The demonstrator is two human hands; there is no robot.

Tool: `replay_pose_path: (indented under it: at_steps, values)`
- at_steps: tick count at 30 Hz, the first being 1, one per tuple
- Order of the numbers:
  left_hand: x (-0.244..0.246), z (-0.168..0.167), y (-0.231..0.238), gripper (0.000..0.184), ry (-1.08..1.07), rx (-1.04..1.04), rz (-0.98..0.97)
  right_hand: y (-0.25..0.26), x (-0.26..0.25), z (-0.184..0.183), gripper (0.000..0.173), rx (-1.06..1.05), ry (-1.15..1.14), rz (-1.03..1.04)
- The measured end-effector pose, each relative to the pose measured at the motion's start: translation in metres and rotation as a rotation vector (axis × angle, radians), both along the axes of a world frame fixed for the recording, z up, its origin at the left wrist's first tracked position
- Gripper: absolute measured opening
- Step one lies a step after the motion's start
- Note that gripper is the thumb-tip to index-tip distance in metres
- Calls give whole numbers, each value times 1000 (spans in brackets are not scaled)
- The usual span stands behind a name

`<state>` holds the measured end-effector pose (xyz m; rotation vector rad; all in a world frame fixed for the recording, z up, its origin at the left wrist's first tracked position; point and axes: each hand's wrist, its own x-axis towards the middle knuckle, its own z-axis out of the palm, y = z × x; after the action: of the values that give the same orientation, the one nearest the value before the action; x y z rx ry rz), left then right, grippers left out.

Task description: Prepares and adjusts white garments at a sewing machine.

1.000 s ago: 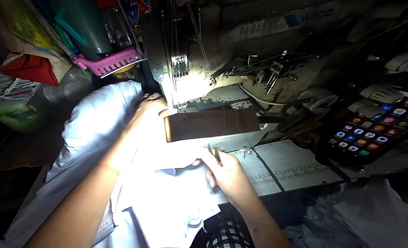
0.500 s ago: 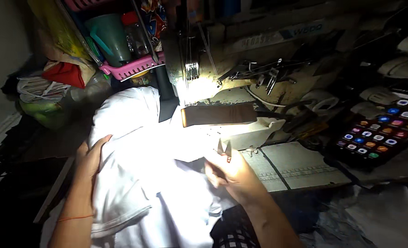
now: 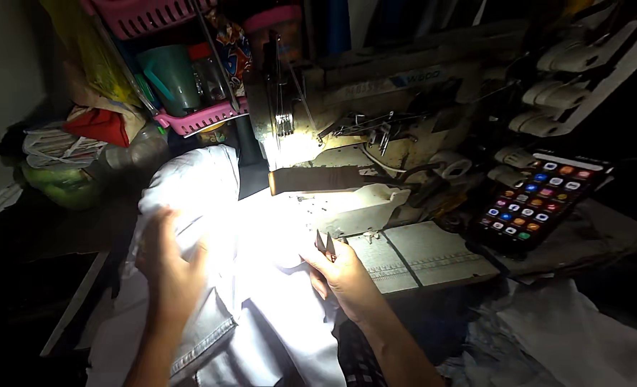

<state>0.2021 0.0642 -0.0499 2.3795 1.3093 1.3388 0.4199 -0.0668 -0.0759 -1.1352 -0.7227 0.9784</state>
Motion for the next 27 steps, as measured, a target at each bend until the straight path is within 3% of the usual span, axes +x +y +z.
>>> replay_pose_path:
  at_steps: [2,4,7,8,11,14,16,17,19,21,23,25,27]
  values:
    - [11,-9,-32,71,299,31,-38,0,-1,2,16,23,-44,-6]
    - [14,-18,-36,53,449,66,-40,-3,2,1,16,70,-3,11]
    - [7,11,-11,16,270,130,-129,-8,1,-1,15,117,-22,69]
    - [9,26,-3,14,200,189,-118,-8,-2,-2,16,140,-60,104]
    - [16,25,22,19,165,234,-161,-6,-12,-8,17,124,-92,130]
    - [17,-4,33,24,435,-26,-204,-4,-12,-15,14,18,-141,28]
    - [18,6,25,32,452,-13,-211,-5,-9,-19,10,-2,-217,-61]
    - [22,16,14,38,394,28,-209,-7,-8,-19,19,17,-292,-84]
    - [34,39,-11,31,250,7,-232,-10,-15,-13,19,127,-471,-111]
    - [50,48,-28,10,115,-384,-409,-13,-24,-9,16,282,-606,-100]
    - [68,39,-31,16,48,-814,-596,-15,-27,-10,14,311,-638,-111]
    - [77,28,-33,19,51,-1051,-648,-13,-19,-17,16,163,-544,-155]
    - [79,28,-34,23,217,-1141,-704,-11,-5,-22,19,9,-449,-109]
